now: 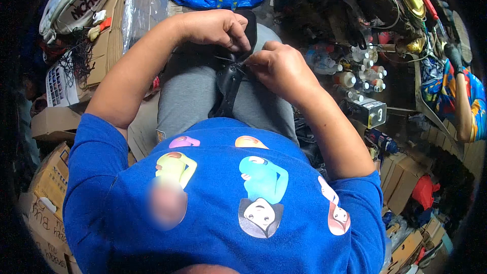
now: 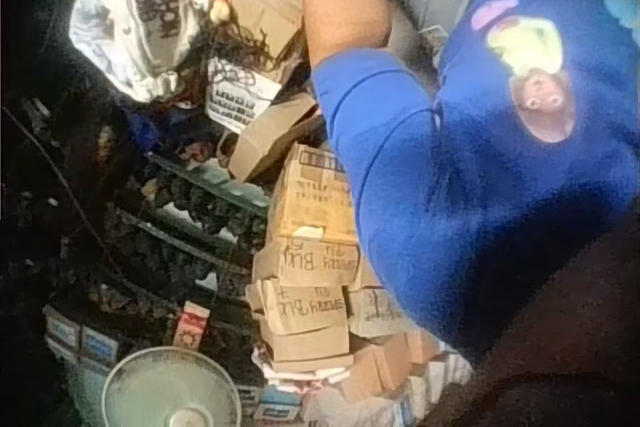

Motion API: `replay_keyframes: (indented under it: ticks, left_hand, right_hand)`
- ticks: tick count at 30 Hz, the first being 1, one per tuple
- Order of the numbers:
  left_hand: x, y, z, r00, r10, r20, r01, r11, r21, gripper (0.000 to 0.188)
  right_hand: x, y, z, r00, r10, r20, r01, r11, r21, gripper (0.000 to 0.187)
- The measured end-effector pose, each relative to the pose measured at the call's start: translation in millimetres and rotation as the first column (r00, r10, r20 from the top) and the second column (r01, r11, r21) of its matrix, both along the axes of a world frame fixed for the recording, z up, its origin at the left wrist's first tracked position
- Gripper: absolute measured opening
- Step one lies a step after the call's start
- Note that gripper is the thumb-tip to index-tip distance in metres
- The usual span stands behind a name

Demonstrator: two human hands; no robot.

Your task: The person is threading a lace through the eyelets of a black leather shoe upper.

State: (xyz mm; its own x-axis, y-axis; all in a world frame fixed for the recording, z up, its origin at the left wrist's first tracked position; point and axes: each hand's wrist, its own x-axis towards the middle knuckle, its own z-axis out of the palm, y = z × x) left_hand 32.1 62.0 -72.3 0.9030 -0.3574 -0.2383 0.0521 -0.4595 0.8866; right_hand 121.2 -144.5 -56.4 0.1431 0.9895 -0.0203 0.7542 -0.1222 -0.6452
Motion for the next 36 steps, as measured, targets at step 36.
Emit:
replay_keyframes:
  ticks: [36]
  left_hand:
    - [-86.3, -77.5, 15.7, 0.794, 0.576, 0.194, -0.592, 0.662, 0.459, 0.037]
  right_hand:
    - [-7.1, 30.7, -3.9, 0.983, -0.173, -0.054, 0.166, 0.979, -0.114, 0.039]
